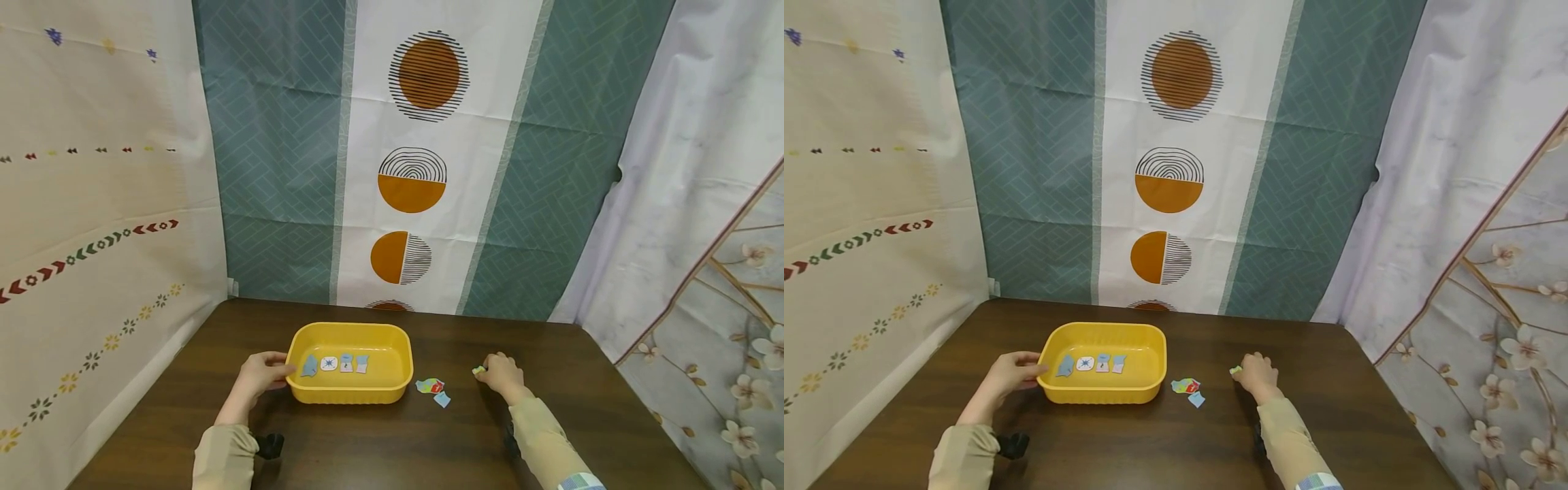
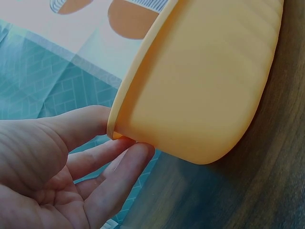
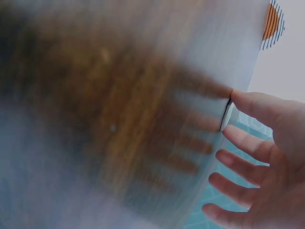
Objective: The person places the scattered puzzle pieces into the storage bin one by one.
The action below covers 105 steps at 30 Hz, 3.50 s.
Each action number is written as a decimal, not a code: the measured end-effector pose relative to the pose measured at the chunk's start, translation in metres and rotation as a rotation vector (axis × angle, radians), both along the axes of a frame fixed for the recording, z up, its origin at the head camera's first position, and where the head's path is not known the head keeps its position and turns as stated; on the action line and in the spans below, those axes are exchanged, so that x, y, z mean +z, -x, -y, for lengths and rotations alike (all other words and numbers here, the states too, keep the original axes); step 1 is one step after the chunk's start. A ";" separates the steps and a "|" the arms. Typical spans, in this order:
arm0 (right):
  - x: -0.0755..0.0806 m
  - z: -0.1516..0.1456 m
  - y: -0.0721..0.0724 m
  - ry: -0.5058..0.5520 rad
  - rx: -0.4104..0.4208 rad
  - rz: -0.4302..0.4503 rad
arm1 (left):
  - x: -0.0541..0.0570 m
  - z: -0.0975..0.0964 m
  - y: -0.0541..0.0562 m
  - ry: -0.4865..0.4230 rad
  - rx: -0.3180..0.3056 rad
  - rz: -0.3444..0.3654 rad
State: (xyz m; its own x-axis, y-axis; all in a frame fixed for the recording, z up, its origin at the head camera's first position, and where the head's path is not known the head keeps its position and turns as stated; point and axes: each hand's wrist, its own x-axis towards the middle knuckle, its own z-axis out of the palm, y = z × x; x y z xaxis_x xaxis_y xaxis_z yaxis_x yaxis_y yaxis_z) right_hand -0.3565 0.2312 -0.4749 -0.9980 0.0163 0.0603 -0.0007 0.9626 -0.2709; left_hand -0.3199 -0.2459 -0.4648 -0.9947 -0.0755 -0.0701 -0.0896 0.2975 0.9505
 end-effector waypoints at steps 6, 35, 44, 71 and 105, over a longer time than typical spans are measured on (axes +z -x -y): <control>-0.003 0.000 0.002 -0.027 -0.006 -0.017 | -0.001 0.001 0.001 -0.002 -0.001 0.000; 0.022 0.035 0.011 -0.027 0.043 -0.122 | -0.002 0.002 0.001 -0.006 -0.001 0.012; 0.034 0.064 0.018 -0.014 0.066 -0.152 | -0.002 0.003 0.000 -0.008 -0.007 0.024; 0.039 0.158 0.021 -0.013 0.242 -0.157 | -0.002 0.001 0.001 -0.026 -0.001 -0.006; 0.006 0.202 0.018 -0.149 0.330 -0.141 | -0.004 0.000 -0.001 -0.023 0.024 -0.015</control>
